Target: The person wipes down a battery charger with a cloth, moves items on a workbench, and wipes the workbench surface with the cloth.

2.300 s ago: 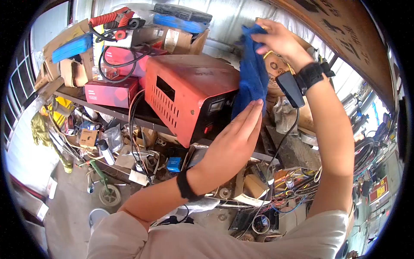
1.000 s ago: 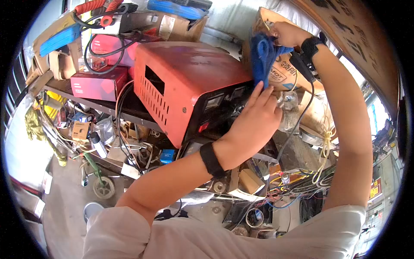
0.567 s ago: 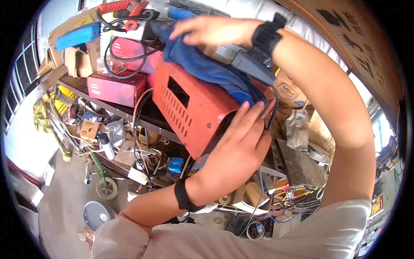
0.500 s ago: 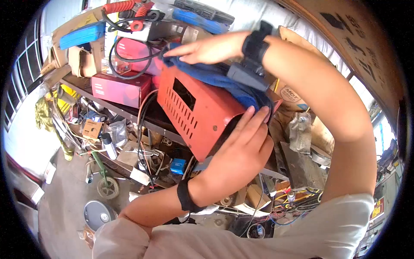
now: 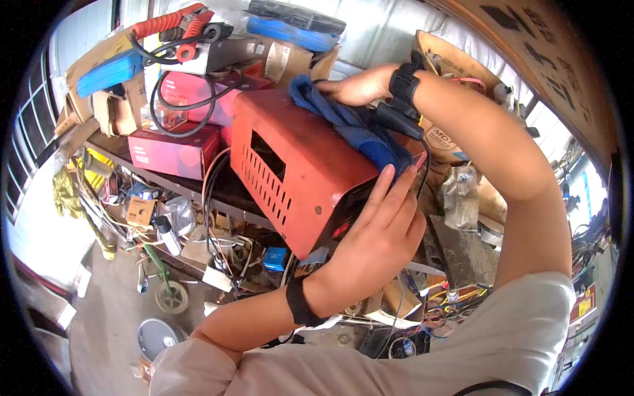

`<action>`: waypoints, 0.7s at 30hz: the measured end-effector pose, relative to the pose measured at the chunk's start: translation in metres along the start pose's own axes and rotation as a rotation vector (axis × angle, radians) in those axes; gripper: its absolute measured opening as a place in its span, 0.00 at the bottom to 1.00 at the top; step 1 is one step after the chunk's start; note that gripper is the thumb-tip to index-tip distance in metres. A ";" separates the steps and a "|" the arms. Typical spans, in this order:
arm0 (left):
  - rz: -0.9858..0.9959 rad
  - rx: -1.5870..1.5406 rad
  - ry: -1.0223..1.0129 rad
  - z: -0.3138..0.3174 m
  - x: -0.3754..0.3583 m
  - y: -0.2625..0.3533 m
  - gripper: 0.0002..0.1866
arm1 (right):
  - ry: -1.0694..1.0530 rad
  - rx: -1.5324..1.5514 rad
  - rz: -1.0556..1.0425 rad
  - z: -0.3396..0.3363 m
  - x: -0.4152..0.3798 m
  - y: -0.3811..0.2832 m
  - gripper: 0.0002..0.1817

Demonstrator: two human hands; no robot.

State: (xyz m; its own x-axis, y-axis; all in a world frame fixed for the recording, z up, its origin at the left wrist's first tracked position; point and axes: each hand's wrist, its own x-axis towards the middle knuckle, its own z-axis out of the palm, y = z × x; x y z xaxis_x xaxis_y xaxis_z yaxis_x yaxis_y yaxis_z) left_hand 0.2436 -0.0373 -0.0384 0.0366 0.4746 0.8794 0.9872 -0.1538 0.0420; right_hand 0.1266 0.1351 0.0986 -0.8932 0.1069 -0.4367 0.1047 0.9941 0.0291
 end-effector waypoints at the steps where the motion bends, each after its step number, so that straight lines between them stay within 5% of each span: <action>1: -0.002 -0.009 -0.001 0.004 0.002 0.000 0.12 | -0.007 0.016 -0.003 0.003 0.005 0.012 0.31; 7: 0.026 -0.016 -0.071 0.028 0.014 -0.001 0.11 | -0.021 0.003 0.068 0.016 -0.006 0.082 0.29; 9: 0.039 -0.027 -0.116 0.033 0.020 -0.001 0.10 | -0.119 -0.362 0.419 0.024 -0.010 0.114 0.23; 11: 0.075 -0.043 -0.107 0.044 0.019 0.000 0.10 | 0.080 -0.453 0.196 0.046 -0.021 0.174 0.17; 13: 0.089 -0.043 -0.099 0.047 0.024 -0.001 0.10 | 0.567 -0.450 0.126 0.028 -0.048 0.169 0.16; 15: 0.073 -0.045 -0.127 0.043 0.026 0.003 0.10 | 0.905 -0.035 0.267 0.005 -0.066 0.150 0.16; 17: 0.073 -0.096 -0.139 0.041 0.022 0.010 0.11 | 0.845 -0.033 -0.004 -0.008 -0.066 0.140 0.16; 21: 0.093 -0.202 -0.190 0.015 0.007 0.026 0.14 | 0.606 0.210 -0.422 0.005 -0.067 0.008 0.20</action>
State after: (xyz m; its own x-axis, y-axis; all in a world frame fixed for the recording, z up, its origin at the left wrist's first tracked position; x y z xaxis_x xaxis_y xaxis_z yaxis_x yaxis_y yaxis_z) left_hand 0.2718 -0.0250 -0.0381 0.1726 0.6015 0.7800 0.9281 -0.3645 0.0756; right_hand 0.1898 0.1360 0.1239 -0.9532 -0.2281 0.1982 -0.2713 0.9349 -0.2288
